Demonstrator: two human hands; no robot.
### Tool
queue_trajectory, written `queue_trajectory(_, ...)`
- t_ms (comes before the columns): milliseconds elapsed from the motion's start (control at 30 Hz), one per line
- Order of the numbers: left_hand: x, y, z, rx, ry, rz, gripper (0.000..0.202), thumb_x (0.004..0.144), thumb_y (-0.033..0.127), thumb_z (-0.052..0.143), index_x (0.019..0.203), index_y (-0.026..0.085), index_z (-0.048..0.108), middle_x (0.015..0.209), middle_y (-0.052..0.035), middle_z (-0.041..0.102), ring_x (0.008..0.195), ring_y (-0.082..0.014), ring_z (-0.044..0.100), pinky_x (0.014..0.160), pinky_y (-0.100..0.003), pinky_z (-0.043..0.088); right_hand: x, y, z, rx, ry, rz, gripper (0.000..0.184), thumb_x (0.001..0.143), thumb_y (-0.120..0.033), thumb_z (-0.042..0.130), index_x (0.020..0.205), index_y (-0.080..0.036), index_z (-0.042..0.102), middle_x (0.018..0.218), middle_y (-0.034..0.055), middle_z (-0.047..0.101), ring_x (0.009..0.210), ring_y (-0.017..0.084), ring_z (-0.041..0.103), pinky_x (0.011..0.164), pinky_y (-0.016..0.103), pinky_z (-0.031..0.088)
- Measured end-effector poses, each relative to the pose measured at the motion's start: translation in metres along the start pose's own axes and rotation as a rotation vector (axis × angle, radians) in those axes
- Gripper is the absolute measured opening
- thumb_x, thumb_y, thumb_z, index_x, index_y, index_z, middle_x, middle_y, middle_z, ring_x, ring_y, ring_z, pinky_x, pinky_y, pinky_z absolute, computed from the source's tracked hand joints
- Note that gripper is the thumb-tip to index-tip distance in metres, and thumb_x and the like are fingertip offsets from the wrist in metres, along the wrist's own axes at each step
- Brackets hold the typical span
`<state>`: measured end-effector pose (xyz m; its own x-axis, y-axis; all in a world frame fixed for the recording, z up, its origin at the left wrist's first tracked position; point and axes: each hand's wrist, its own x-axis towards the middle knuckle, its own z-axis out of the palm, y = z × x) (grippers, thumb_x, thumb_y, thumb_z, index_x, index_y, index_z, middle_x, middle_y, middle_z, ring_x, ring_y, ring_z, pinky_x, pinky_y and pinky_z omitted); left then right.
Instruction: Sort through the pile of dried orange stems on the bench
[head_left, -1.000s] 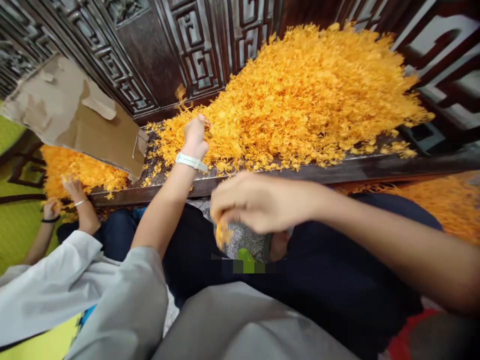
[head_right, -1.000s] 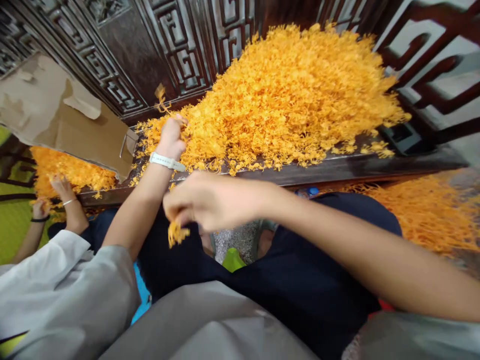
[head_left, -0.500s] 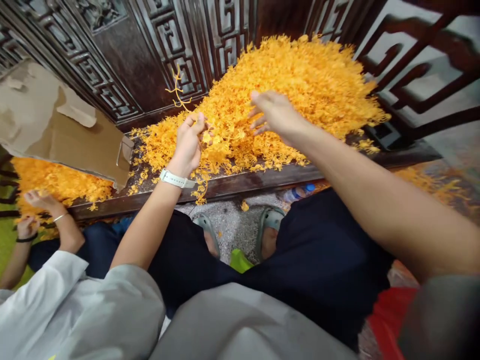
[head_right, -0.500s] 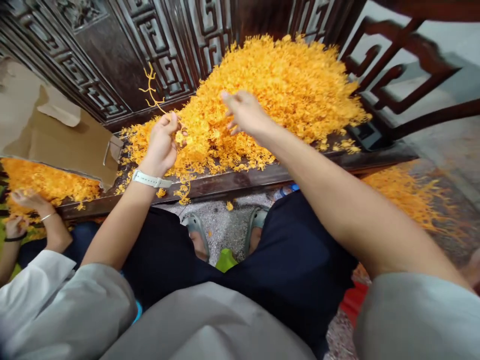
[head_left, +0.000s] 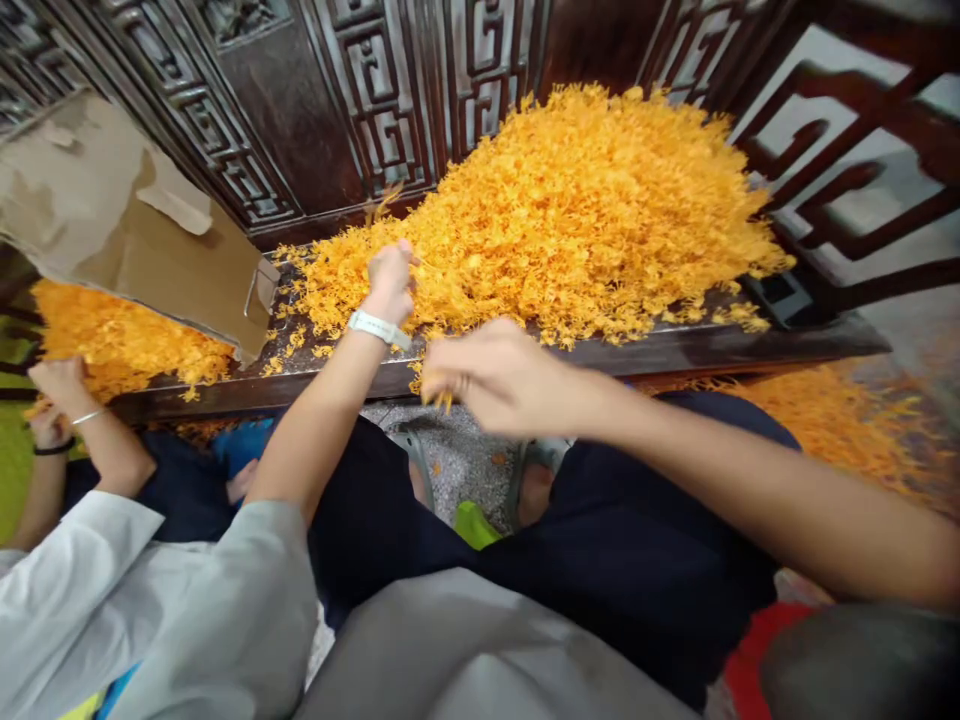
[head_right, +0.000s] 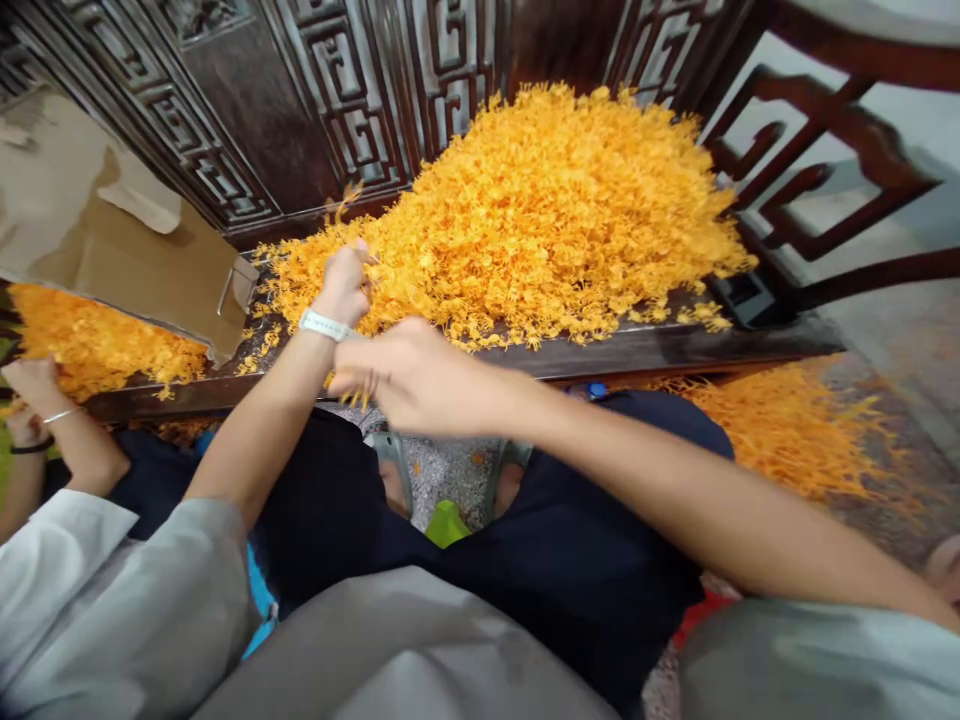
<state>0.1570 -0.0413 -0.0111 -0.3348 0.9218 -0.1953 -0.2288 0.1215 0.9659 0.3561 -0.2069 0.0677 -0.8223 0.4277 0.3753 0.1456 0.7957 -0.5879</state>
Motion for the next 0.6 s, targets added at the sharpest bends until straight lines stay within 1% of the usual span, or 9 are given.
queue_trajectory(67, 0.017, 0.015, -0.016, -0.028, 0.126, 0.05, 0.043, 0.09, 0.043, 0.082, 0.073, 0.024, 0.048, 0.061, 0.0038, 0.052, 0.054, -0.0119, 0.044, 0.055, -0.028, 0.033, -0.004, -0.021, -0.004, 0.112, -0.079, -0.05, 0.016, 0.096, -0.015, 0.052, 0.095, -0.022, 0.067, 0.083, 0.0034, 0.072, 0.068, 0.016, 0.061, 0.065, 0.029, 0.043)
queue_trajectory(100, 0.022, 0.023, -0.025, -0.051, 0.131, 0.088, 0.045, 0.088, 0.05, 0.084, 0.075, 0.025, 0.049, 0.063, 0.0032, 0.053, 0.056, -0.0127, 0.047, 0.056, -0.028, 0.036, -0.005, -0.024, -0.011, 0.148, -0.063, -0.024, 0.016, 0.098, -0.019, 0.053, 0.098, -0.023, 0.067, 0.087, 0.0039, 0.074, 0.07, 0.017, 0.062, 0.066, 0.03, 0.045)
queue_trajectory(133, 0.023, 0.031, -0.031, -0.084, 0.09, 0.115, 0.047, 0.086, 0.057, 0.084, 0.077, 0.025, 0.052, 0.065, 0.0022, 0.055, 0.059, -0.0138, 0.052, 0.058, -0.028, 0.038, -0.004, -0.019, -0.021, 0.18, 0.026, 0.033, 0.015, 0.102, -0.024, 0.052, 0.099, -0.024, 0.067, 0.089, 0.0048, 0.074, 0.07, 0.017, 0.062, 0.067, 0.031, 0.046)
queue_trajectory(233, 0.012, 0.041, -0.037, -0.18, -0.047, 0.13, 0.05, 0.081, 0.071, 0.082, 0.086, 0.027, 0.06, 0.071, -0.0012, 0.062, 0.067, -0.0172, 0.06, 0.059, -0.029, 0.041, 0.004, 0.036, -0.056, 0.287, 0.572, 0.316, 0.041, 0.109, -0.056, 0.04, 0.108, -0.026, 0.067, 0.098, 0.0103, 0.07, 0.072, 0.02, 0.06, 0.069, 0.035, 0.049)
queue_trajectory(267, 0.005, 0.041, -0.035, -0.201, -0.074, 0.114, 0.05, 0.081, 0.072, 0.082, 0.088, 0.027, 0.062, 0.073, -0.002, 0.064, 0.068, -0.0177, 0.061, 0.058, -0.029, 0.041, 0.005, 0.062, -0.065, 0.327, 0.672, 0.399, 0.052, 0.108, -0.064, 0.032, 0.112, -0.025, 0.067, 0.104, 0.0126, 0.07, 0.078, 0.021, 0.062, 0.072, 0.037, 0.051)
queue_trajectory(367, -0.016, 0.036, -0.023, -0.229, -0.122, 0.064, 0.041, 0.088, 0.064, 0.079, 0.089, 0.026, 0.063, 0.075, -0.0034, 0.069, 0.063, -0.0162, 0.06, 0.053, -0.027, 0.039, 0.004, 0.127, -0.074, 0.214, 0.745, 0.584, 0.065, 0.106, -0.073, 0.027, 0.12, -0.022, 0.066, 0.111, 0.0169, 0.069, 0.088, 0.024, 0.065, 0.074, 0.037, 0.051)
queue_trajectory(400, -0.021, 0.033, -0.019, -0.235, -0.135, 0.051, 0.038, 0.09, 0.06, 0.079, 0.088, 0.026, 0.062, 0.075, -0.0038, 0.07, 0.061, -0.0154, 0.059, 0.051, -0.027, 0.038, 0.003, 0.138, -0.07, 0.133, 0.729, 0.589, 0.066, 0.105, -0.073, 0.029, 0.122, -0.021, 0.066, 0.112, 0.0173, 0.069, 0.091, 0.024, 0.065, 0.075, 0.038, 0.051)
queue_trajectory(467, -0.029, 0.03, -0.013, -0.247, -0.165, 0.03, 0.033, 0.092, 0.051, 0.079, 0.086, 0.024, 0.061, 0.076, -0.0044, 0.072, 0.058, -0.0141, 0.058, 0.049, -0.025, 0.038, 0.003, 0.139, -0.055, -0.065, 0.652, 0.525, 0.066, 0.103, -0.074, 0.039, 0.129, -0.019, 0.065, 0.116, 0.0175, 0.07, 0.096, 0.026, 0.065, 0.08, 0.039, 0.053)
queue_trajectory(600, -0.042, 0.031, -0.003, -0.24, -0.272, -0.036, 0.024, 0.091, 0.035, 0.081, 0.087, 0.023, 0.062, 0.074, -0.0038, 0.073, 0.057, -0.0133, 0.063, 0.049, -0.024, 0.044, 0.012, 0.106, -0.02, -0.378, 0.373, 0.354, 0.072, 0.096, -0.071, 0.061, 0.145, -0.019, 0.056, 0.132, 0.0204, 0.067, 0.112, 0.033, 0.064, 0.093, 0.044, 0.052)
